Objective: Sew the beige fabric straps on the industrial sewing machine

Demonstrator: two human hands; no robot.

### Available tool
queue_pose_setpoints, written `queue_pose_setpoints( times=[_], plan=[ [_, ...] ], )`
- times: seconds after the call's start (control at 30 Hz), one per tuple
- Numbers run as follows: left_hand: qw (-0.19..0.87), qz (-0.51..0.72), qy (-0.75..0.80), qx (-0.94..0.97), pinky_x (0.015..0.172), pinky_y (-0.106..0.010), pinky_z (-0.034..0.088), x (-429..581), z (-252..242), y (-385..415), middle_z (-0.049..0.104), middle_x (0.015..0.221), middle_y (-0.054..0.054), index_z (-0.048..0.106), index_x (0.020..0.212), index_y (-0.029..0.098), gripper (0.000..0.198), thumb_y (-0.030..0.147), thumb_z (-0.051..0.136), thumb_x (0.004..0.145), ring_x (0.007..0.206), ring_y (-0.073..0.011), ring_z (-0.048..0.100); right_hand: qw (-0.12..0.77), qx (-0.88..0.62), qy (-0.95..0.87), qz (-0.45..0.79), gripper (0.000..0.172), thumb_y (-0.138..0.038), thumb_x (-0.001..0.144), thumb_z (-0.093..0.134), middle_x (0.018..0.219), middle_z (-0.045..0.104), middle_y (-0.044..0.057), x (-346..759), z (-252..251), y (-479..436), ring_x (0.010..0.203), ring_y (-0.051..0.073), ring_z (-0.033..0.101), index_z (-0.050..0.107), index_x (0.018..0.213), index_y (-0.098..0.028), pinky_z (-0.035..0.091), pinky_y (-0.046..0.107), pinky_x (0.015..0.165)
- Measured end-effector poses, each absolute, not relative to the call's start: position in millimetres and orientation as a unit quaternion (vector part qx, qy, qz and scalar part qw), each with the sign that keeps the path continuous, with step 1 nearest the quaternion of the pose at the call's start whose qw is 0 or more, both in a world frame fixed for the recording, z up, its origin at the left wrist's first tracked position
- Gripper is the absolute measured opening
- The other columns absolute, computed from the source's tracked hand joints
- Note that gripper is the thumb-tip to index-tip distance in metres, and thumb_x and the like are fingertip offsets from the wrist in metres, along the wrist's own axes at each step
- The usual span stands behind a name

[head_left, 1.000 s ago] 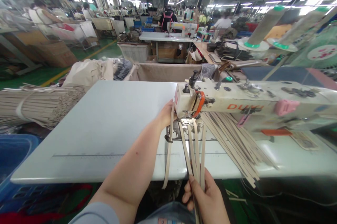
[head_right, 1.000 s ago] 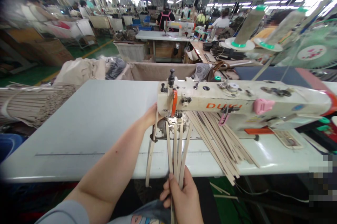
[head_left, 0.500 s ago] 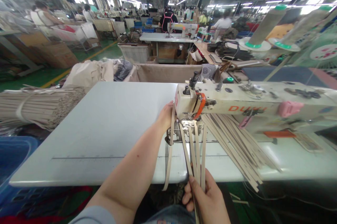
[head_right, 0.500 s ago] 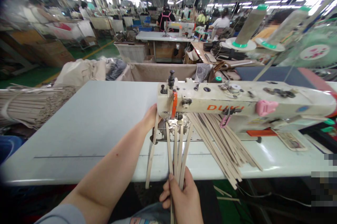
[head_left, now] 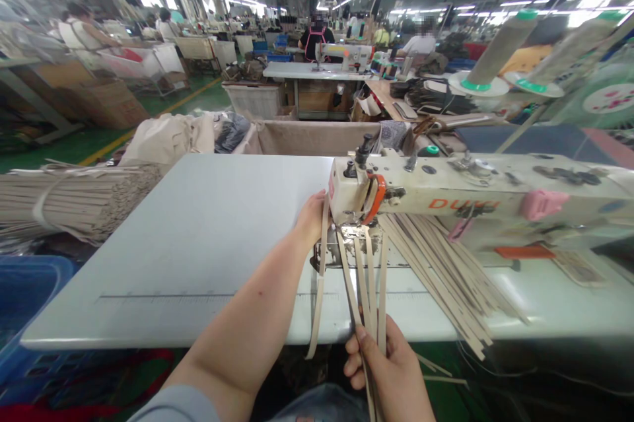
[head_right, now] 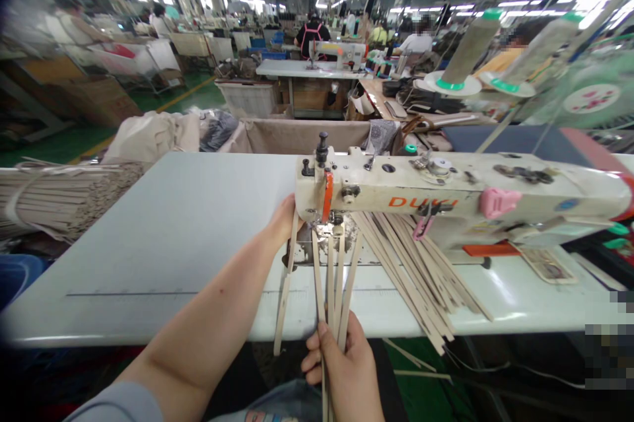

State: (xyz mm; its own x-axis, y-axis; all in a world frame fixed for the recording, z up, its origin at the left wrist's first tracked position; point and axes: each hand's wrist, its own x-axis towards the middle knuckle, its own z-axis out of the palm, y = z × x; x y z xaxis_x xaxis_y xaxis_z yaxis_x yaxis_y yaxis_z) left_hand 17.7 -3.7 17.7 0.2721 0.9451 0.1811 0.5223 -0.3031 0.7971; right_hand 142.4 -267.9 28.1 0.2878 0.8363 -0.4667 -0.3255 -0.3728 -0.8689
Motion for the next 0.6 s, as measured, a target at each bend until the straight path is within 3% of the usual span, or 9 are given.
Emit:
queue_pose_setpoints(
  times=[0.1,0.2,0.3,0.4,0.5,0.6],
  plan=[
    [0.284,0.315,0.514,0.746,0.112,-0.049,0.054,15.1,20.7,-3.4,0.077,0.096,-0.010,0.072,0.073,0.018,0.012,0.012,0.064,0.080,0.110,-0.0352,0.070,0.520,-0.607,-0.216,0.561,0.056,-0.063,0.070,0.091,0.061,0.070,-0.003,143.5,26.2,-268.7,0.040,0.013,0.062,0.066,0.094,-0.019,0.046,0.020,0.035],
    [0.278,0.274,0.491,0.779,0.120,-0.051,0.048,10.1,22.9,-4.3,0.077,0.108,-0.010,0.075,0.086,0.018,0.012,0.012,0.073,0.076,0.120,-0.0357,0.067,0.519,-0.604,-0.220,0.564,0.057,-0.065,0.069,0.090,0.059,0.067,-0.004,144.3,25.9,-270.9,0.038,0.012,0.060,0.067,0.095,-0.019,0.044,0.019,0.033],
    [0.282,0.243,0.442,0.816,0.130,-0.054,0.035,4.0,22.7,-5.9,0.069,0.133,-0.011,0.072,0.118,0.018,0.060,0.015,0.089,0.060,0.138,-0.0369,0.056,0.521,-0.600,-0.222,0.564,0.056,-0.063,0.069,0.091,0.061,0.068,-0.003,145.7,27.3,-273.9,0.042,0.013,0.061,0.068,0.093,-0.019,0.045,0.019,0.035],
    [0.269,0.210,0.450,0.825,0.136,-0.057,0.021,0.2,21.8,-7.1,0.054,0.152,-0.017,0.059,0.142,0.015,0.101,0.023,0.100,0.049,0.153,-0.0404,0.037,0.515,-0.597,-0.223,0.573,0.054,-0.063,0.071,0.090,0.061,0.070,-0.002,148.8,28.0,-277.4,0.044,0.014,0.064,0.068,0.093,-0.018,0.046,0.020,0.037],
    [0.254,0.173,0.459,0.833,0.137,-0.055,0.015,0.0,21.7,-7.6,0.047,0.157,-0.020,0.056,0.146,0.011,0.107,0.027,0.101,0.050,0.157,-0.0411,0.029,0.497,-0.598,-0.216,0.591,0.052,-0.064,0.074,0.088,0.061,0.072,-0.001,153.0,26.9,-281.6,0.045,0.015,0.066,0.070,0.088,-0.018,0.047,0.021,0.039],
    [0.248,0.176,0.451,0.839,0.136,-0.054,0.019,0.4,20.1,-7.1,0.047,0.157,-0.017,0.054,0.147,0.014,0.108,0.030,0.100,0.051,0.156,-0.0391,0.031,0.488,-0.587,-0.185,0.619,0.052,-0.063,0.071,0.091,0.063,0.074,0.002,156.7,24.8,-286.6,0.048,0.016,0.068,0.071,0.083,-0.017,0.048,0.022,0.042]
  ],
)
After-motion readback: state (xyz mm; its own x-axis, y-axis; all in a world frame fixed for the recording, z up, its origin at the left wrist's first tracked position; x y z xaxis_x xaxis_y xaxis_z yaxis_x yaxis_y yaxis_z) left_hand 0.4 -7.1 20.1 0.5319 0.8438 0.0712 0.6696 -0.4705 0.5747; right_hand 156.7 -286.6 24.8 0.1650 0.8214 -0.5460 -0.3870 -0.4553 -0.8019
